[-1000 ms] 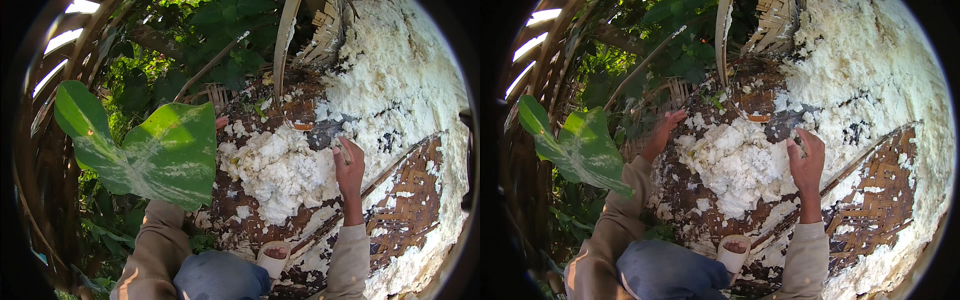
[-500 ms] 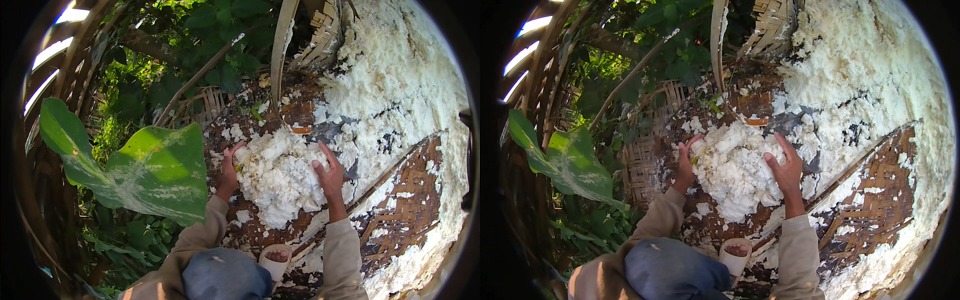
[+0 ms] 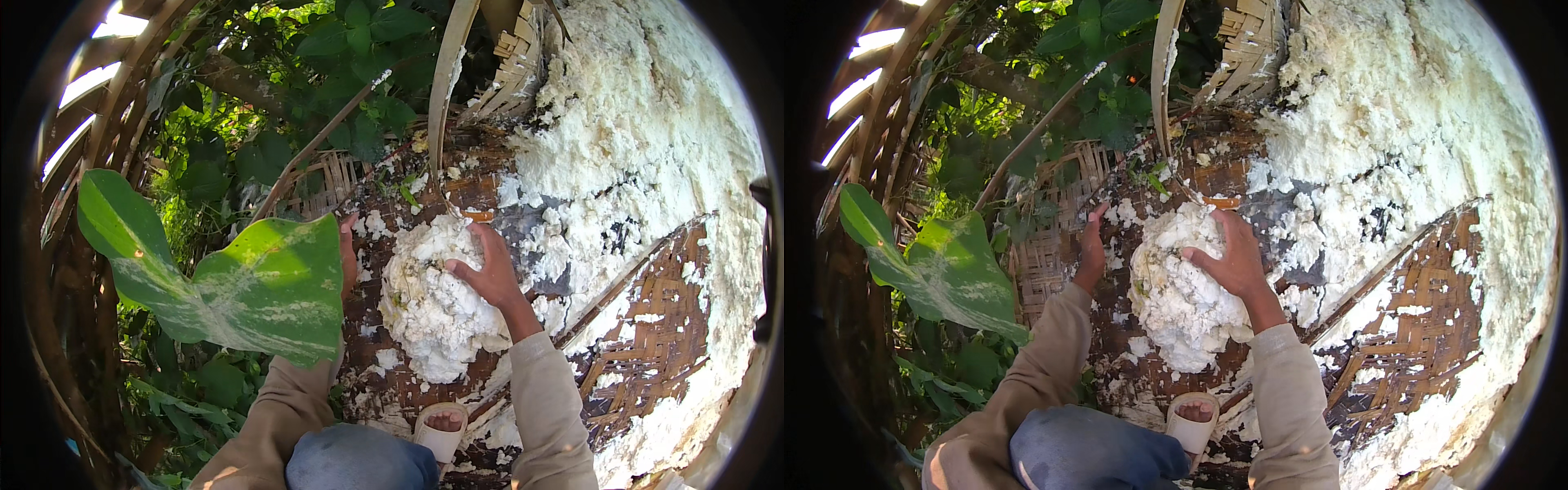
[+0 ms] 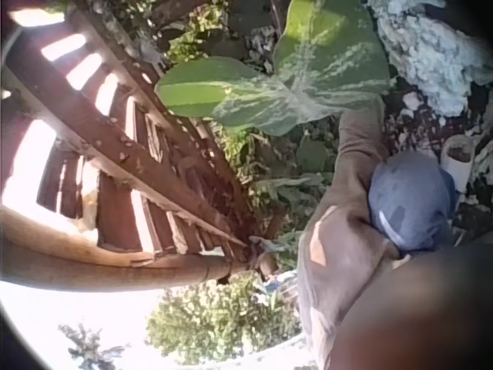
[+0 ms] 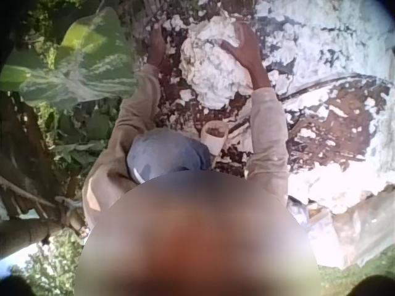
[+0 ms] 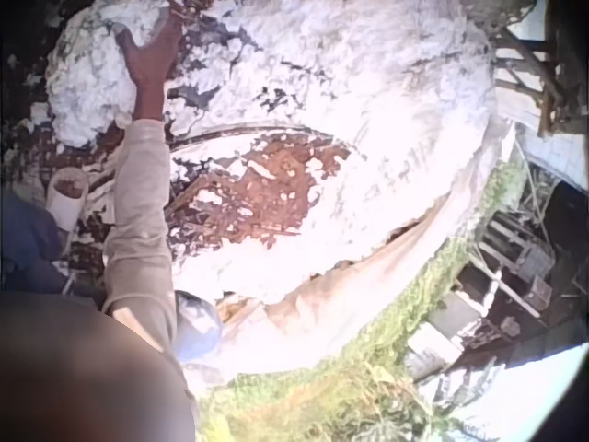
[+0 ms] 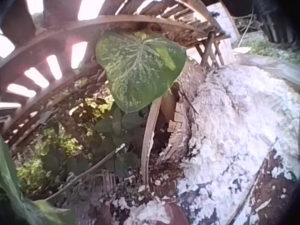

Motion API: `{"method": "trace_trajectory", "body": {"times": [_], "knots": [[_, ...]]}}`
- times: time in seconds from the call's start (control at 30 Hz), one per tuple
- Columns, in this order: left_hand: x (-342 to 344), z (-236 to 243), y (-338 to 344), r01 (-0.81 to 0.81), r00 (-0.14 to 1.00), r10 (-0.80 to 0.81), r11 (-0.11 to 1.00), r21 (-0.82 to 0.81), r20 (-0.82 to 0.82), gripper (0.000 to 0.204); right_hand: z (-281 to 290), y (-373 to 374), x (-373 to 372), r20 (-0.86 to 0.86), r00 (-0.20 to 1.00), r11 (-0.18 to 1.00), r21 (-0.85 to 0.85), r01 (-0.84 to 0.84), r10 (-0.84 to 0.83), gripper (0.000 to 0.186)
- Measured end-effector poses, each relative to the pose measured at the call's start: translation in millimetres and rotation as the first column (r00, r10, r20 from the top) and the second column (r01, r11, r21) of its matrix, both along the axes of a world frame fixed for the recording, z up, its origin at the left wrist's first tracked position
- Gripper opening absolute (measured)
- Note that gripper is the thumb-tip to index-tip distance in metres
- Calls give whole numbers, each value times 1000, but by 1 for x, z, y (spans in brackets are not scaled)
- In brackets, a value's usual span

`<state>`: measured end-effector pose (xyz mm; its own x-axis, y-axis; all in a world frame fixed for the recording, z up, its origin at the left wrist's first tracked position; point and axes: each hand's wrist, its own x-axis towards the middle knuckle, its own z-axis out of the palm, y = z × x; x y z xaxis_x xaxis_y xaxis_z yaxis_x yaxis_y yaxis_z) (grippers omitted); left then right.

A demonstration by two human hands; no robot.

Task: The person scoops a white dough-like material from a large woven basket, then rolls portions into small balls and places them on a bamboo drying rack. The person repeats this process, forming many uniform balls and arranging them in rows.

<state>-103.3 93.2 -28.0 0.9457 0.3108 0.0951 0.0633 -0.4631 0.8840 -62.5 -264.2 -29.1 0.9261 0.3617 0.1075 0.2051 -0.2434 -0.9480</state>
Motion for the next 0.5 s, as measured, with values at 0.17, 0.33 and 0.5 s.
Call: {"method": "trace_trajectory", "body": {"times": [0.17, 0.33, 0.5], "knots": [[15, -18, -20, -4, 1000, -2, 933, -359, -17, 77, -6, 3, 12, -254, 963, 953, 304, -9, 90, 96], [13, -7, -70, 102, 976, -206, 735, -670, -77, 73, 19, 9, 19, -252, 945, 976, 126, -179, 206, 98], [21, 31, -92, 176, 882, -409, 748, -640, -235, 70, 59, 30, 4, -171, 956, 903, -322, -283, 238, 114]]}}
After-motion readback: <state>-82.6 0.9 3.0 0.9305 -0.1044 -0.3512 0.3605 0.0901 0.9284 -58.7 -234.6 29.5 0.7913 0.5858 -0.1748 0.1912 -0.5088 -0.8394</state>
